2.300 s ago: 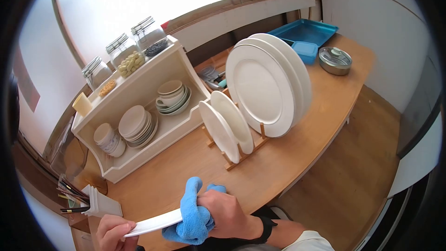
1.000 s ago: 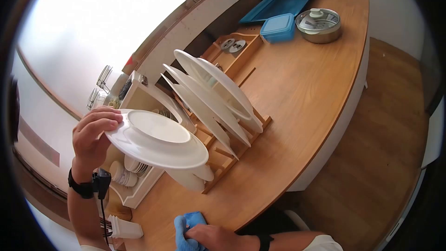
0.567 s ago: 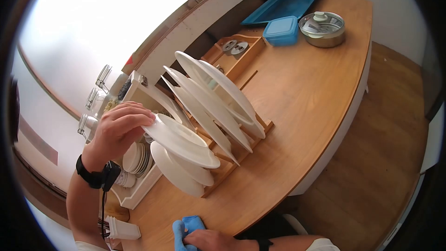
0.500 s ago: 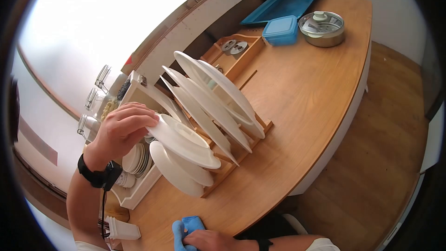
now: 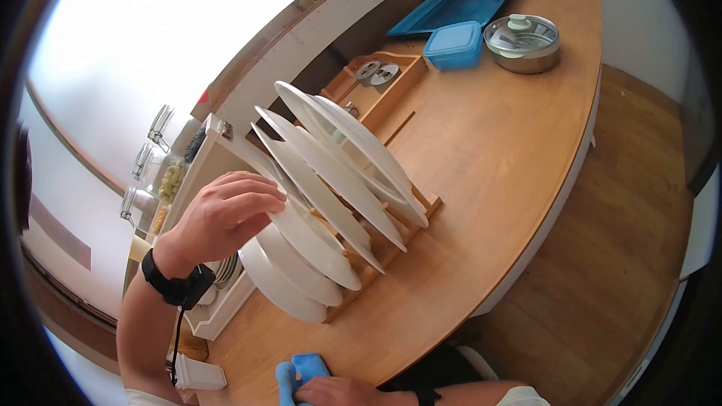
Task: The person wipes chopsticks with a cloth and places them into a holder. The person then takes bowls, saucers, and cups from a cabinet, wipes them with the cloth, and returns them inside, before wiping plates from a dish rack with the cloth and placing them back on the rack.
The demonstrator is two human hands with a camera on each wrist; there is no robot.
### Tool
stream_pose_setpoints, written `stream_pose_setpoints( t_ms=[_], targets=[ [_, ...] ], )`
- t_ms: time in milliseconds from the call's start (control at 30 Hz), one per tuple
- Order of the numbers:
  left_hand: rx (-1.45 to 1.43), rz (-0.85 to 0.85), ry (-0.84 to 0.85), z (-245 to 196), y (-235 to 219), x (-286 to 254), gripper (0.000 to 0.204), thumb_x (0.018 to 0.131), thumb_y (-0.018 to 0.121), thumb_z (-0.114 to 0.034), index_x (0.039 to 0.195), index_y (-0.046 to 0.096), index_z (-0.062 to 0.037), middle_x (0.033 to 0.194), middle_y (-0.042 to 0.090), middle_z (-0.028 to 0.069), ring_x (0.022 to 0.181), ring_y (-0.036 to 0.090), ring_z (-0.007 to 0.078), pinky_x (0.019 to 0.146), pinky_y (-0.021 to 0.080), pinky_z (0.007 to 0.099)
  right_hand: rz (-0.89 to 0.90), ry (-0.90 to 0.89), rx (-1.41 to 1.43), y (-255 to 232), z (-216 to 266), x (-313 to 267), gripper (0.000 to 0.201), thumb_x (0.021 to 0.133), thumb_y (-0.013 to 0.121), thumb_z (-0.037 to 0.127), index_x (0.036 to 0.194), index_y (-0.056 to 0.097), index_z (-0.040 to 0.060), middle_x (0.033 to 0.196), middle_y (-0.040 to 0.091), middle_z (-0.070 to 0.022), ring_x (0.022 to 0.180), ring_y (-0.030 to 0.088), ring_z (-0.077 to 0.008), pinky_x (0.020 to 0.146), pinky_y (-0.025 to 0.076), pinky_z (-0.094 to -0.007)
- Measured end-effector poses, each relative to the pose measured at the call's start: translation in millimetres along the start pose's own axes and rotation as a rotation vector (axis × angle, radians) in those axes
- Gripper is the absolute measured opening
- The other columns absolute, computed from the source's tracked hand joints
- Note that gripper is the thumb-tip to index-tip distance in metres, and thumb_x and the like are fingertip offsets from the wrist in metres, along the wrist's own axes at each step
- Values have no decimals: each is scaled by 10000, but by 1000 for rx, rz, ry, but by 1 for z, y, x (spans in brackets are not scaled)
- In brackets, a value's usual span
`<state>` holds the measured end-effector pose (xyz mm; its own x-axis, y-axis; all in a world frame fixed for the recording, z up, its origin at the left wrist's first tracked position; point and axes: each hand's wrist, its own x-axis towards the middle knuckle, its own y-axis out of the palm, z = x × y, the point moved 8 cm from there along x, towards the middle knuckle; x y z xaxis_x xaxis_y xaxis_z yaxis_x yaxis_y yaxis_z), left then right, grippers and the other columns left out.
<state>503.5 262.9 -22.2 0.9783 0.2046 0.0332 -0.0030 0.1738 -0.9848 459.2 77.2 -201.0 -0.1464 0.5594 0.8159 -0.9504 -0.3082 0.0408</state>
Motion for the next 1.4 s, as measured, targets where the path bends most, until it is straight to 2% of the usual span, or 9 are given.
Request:
stream_pose_setpoints(
  t_ms=[233,300,333,600,700,833,1133,1267,1400],
  targets=[
    [-40,-163,-48,-5,-31,1,299,765,745,-84,1041,639,-40,1136,633,124,1059,611,281,884,504,375,9,-10,-29,0,1,-1,472,773,708,236,1116,511,-22,967,607,-212,853,618,-400,738,496,-461],
    [28,-399,-22,-13,-54,5,296,770,753,-109,1043,647,-68,1106,636,92,1008,617,264,852,506,371,11,-12,-18,4,-2,-4,499,769,716,250,1131,507,-23,981,607,-213,863,619,-400,745,498,-462],
    [43,-418,-23,-15,-57,7,309,771,752,-102,1057,642,-64,1129,627,94,1033,611,263,874,500,382,11,-12,-11,5,-3,-5,526,766,725,264,1146,504,-23,995,607,-214,872,619,-399,753,499,-464],
    [114,-257,-19,-19,-43,32,292,796,748,-71,1057,619,-64,1144,603,104,1083,579,270,946,476,391,21,-9,-2,5,-3,-6,517,768,723,244,1155,503,-21,996,607,-213,875,621,-395,751,503,-463],
    [69,-221,-95,-17,-42,37,280,772,759,-64,1016,621,-75,1075,567,83,1000,568,257,868,496,370,6,-23,-24,3,0,-5,494,767,713,208,1151,505,-22,977,608,-214,852,622,-398,736,505,-462],
    [140,-150,-36,-20,-34,37,277,742,761,-47,983,631,-94,1015,518,64,972,529,240,810,504,334,-16,-42,-36,5,-2,-8,498,741,719,175,1146,508,-23,946,607,-220,815,617,-406,721,507,-453],
    [389,22,50,-15,-27,29,185,795,713,-103,941,599,-97,989,647,45,982,594,222,872,483,361,-72,-14,-45,-1,4,1,453,726,729,144,1105,519,9,858,591,-176,751,602,-367,655,483,-437],
    [360,-12,61,-15,-41,8,199,775,720,-91,931,596,-95,985,657,43,963,605,228,864,492,358,-75,-18,-41,2,3,2,396,733,732,145,1058,539,27,843,584,-158,721,589,-352,630,467,-430],
    [338,-183,72,-15,-68,-9,219,749,727,-76,920,591,-88,953,662,59,932,626,244,809,525,360,-49,-11,-81,10,1,1,273,749,739,156,935,574,42,809,588,-143,725,599,-352,634,478,-421]
  ],
)
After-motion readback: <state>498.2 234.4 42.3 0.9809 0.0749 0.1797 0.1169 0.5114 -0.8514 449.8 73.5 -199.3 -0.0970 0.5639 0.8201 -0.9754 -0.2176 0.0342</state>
